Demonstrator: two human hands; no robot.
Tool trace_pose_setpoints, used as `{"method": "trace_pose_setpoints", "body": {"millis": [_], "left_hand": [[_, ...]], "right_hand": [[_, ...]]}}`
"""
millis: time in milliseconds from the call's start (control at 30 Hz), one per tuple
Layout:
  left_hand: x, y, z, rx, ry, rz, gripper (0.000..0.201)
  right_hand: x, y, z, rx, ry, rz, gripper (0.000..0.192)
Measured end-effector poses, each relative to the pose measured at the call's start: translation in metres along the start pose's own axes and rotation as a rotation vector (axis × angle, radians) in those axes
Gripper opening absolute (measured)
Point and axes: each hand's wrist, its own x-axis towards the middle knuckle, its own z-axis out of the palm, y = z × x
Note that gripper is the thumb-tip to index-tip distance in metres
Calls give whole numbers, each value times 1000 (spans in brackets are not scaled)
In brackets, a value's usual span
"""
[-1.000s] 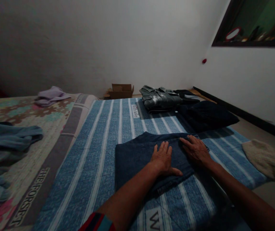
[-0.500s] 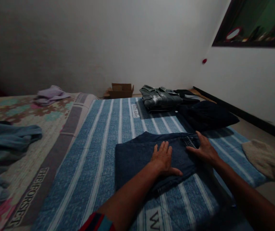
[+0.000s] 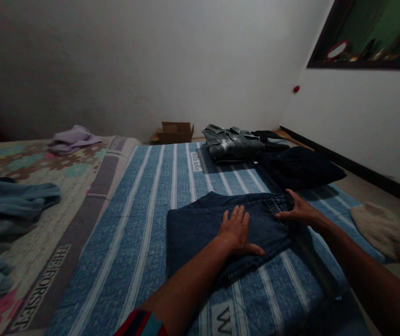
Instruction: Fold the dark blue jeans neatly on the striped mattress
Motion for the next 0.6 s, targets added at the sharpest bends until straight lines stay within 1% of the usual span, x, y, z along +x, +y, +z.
{"method": "trace_pose_setpoints", "body": {"millis": [200,333,500,600], "left_hand": [[0,-1,-1,-10,-6,2,118],[2,-2,2,-10,-3,4,119],[2,-2,2,-10,10,1,119],[1,-1,1,-5,-2,-6,119]], "right_hand": [[-2,2,2,46,29,91,120],[-1,5,2,25,69,85,113],[4,9,1,-6,21,97,110],[5,11,1,18,-4,95,103]]}}
